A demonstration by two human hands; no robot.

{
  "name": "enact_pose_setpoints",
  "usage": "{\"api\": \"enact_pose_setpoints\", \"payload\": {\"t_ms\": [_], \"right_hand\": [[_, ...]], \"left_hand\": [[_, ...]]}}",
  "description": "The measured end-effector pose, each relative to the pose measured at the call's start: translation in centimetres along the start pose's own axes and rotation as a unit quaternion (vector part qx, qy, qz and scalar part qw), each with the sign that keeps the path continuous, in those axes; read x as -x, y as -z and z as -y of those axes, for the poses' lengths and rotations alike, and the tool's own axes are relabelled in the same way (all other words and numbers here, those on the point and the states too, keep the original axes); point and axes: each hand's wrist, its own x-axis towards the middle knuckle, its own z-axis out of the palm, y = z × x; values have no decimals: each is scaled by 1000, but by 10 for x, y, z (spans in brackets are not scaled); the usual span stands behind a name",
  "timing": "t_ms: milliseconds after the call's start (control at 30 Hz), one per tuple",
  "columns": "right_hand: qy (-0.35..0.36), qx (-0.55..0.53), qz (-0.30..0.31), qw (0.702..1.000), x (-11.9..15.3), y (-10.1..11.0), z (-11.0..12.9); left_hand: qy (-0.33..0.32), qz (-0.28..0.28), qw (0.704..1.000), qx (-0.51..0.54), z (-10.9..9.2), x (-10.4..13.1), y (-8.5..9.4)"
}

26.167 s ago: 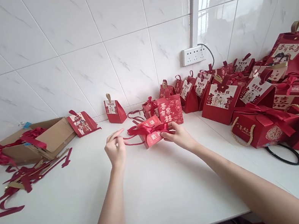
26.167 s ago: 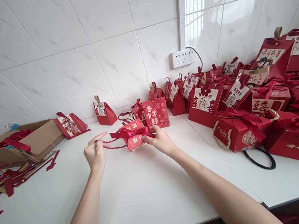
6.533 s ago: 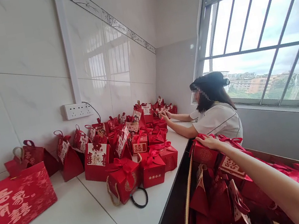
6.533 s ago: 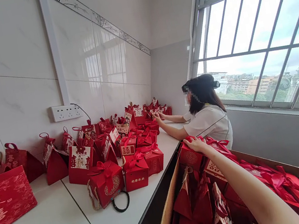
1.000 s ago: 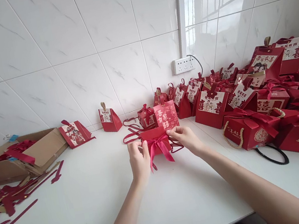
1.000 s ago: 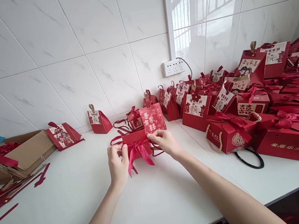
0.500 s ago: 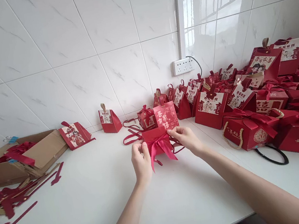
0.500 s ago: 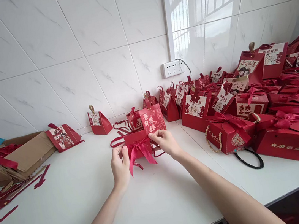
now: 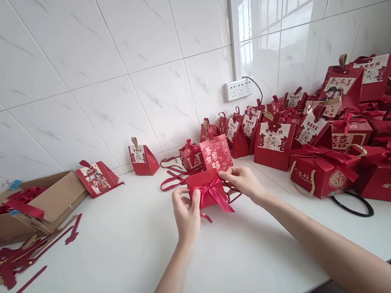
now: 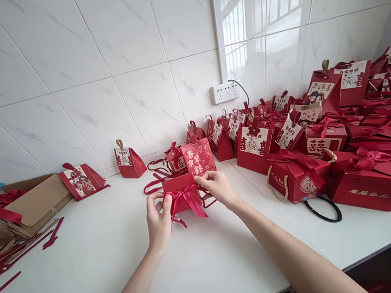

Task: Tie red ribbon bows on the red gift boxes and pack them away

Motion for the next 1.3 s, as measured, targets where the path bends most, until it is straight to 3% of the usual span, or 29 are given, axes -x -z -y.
{"api": "enact_pose_setpoints", "payload": {"t_ms": [300,600,733,867,967,1100,1300], "right_hand": [[-10,-16,12,1000,1,4,2],[-38,-31,69,996,1,6,2],[-34,-22,53,998,1,9,5],[54,70,51,995,2,12,6],[117,137,95,979,4,13,2],[134,172,192,957,7,12,-3],[157,211,172,949,6,10,-8]], "left_hand": [[30,71,997,-25,-5,-5,3],[79,252,964,-17,-10,-18,21],[55,248,967,-19,-4,-22,22],[78,279,957,-26,2,-27,23],[87,288,953,-35,4,-28,23],[85,275,957,-36,6,-28,22],[74,256,964,-14,10,-25,19]]}}
